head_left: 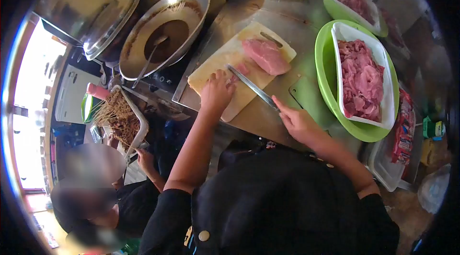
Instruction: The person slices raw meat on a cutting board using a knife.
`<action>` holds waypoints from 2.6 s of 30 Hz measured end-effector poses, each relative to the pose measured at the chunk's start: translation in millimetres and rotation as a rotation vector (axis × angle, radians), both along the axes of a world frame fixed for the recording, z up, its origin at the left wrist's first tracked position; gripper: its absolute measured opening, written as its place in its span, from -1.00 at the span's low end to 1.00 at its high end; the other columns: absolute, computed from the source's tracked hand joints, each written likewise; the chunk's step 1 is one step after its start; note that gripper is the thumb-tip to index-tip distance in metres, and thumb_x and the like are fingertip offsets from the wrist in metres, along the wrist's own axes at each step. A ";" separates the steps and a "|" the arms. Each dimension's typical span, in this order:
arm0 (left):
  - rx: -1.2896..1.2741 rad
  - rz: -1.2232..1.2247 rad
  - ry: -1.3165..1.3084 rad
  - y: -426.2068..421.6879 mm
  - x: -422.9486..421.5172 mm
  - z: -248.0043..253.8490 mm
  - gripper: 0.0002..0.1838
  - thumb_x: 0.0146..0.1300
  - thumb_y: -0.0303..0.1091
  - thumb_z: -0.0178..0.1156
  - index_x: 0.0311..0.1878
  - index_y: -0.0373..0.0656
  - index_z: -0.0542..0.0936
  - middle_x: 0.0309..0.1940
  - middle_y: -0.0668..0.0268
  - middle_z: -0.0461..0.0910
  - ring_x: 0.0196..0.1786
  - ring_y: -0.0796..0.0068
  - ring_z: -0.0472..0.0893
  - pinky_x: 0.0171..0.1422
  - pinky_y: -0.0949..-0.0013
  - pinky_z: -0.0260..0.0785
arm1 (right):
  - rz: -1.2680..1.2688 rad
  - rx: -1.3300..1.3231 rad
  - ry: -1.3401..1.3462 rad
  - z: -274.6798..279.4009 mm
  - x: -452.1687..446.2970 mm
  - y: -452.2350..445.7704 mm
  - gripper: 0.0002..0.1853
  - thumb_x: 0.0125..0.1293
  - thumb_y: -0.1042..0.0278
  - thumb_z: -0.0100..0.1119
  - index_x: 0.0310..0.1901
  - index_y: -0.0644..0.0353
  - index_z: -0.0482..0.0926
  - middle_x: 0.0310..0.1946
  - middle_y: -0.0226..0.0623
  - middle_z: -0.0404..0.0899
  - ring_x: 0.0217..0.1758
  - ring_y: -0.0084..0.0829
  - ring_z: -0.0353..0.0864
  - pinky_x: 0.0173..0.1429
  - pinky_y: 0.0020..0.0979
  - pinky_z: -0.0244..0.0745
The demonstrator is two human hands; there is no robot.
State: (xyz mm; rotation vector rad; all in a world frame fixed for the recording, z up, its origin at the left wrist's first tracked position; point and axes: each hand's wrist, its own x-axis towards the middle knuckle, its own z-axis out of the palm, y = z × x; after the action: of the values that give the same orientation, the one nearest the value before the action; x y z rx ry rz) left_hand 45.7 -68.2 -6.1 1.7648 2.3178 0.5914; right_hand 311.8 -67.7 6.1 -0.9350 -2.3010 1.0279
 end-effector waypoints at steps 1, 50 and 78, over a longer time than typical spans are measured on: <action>-0.022 -0.013 0.084 2.9 1.5 -0.1 -0.65 0.19 -0.19 0.16 -0.06 -0.21 0.42 -0.23 0.08 0.57 -0.15 0.05 0.60 -0.15 0.07 0.46 | -0.015 0.004 -0.009 -3.3 -7.4 1.1 -0.47 0.33 0.39 -0.03 0.35 -0.04 0.22 -0.36 0.15 0.50 -0.39 0.09 0.50 -0.29 -0.10 0.40; 0.445 -0.271 -0.221 216.9 44.4 126.9 -0.78 0.11 -0.23 0.20 -0.23 -0.13 0.62 -0.24 0.15 0.65 -0.13 0.12 0.63 -0.04 0.24 0.44 | 0.014 -0.013 0.036 -24.6 -45.4 23.4 -0.46 0.29 0.30 0.03 0.33 -0.18 0.27 -0.48 0.02 0.58 -0.49 -0.01 0.58 -0.33 -0.12 0.47; -0.125 0.147 -0.614 22.7 -11.6 -8.3 -0.69 0.17 -0.19 0.21 -0.07 -0.12 0.54 -0.27 0.13 0.58 -0.18 0.31 0.60 -0.15 0.29 0.48 | -0.123 -0.601 0.122 -4.4 18.5 1.8 -0.37 0.24 0.47 -0.03 0.38 0.12 0.16 0.19 -0.06 0.42 -0.38 -0.49 0.51 -0.12 -0.41 0.45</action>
State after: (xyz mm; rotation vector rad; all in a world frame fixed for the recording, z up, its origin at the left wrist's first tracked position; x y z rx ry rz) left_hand 34.1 -45.4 -14.4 1.1470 1.9984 0.8478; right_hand 330.3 -65.9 1.8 -1.1753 -1.8287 1.7118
